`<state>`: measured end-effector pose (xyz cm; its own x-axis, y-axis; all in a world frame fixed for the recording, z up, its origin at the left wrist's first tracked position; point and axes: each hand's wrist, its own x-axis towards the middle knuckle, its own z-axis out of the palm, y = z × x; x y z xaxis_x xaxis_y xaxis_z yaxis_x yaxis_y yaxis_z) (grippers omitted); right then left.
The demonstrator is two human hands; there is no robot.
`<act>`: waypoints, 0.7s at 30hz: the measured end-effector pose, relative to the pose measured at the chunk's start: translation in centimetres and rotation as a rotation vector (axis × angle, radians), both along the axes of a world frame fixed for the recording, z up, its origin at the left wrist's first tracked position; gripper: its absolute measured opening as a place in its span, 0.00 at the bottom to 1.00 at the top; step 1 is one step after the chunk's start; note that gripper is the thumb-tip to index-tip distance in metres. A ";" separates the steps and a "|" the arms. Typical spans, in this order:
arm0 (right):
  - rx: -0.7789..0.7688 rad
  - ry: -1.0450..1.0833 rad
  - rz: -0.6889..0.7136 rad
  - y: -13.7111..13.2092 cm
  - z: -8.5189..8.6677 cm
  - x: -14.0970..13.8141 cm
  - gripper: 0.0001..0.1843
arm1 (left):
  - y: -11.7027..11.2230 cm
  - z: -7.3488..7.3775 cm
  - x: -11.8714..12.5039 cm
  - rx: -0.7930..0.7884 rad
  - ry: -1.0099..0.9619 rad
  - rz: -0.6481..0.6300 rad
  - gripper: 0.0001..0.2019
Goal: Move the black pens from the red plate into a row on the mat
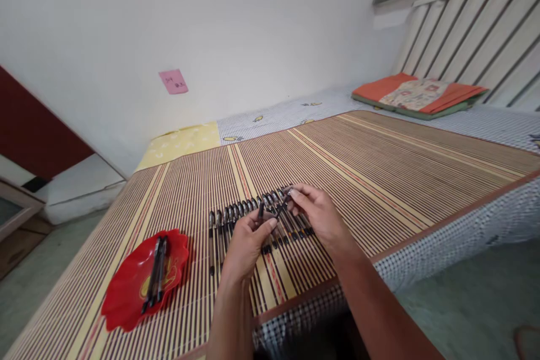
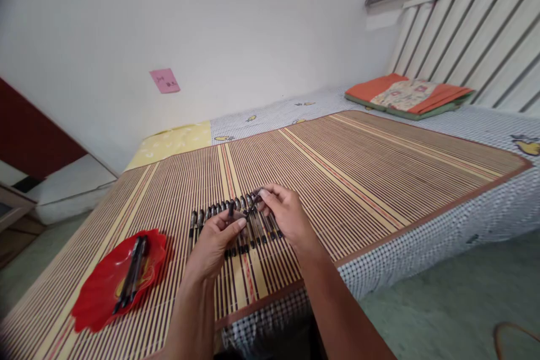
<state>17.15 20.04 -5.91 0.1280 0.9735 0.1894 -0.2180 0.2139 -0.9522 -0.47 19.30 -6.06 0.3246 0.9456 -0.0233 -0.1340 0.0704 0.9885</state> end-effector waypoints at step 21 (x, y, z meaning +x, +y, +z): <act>0.062 -0.045 -0.077 -0.7 1.4 -2.9 0.14 | -0.9 1.7 1.1 0.100 0.002 0.068 0.11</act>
<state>14.22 19.32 -4.50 0.1923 0.9473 0.2564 -0.1555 0.2874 -0.9451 0.63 18.44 -4.33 0.2598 0.9630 0.0714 -0.1330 -0.0375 0.9904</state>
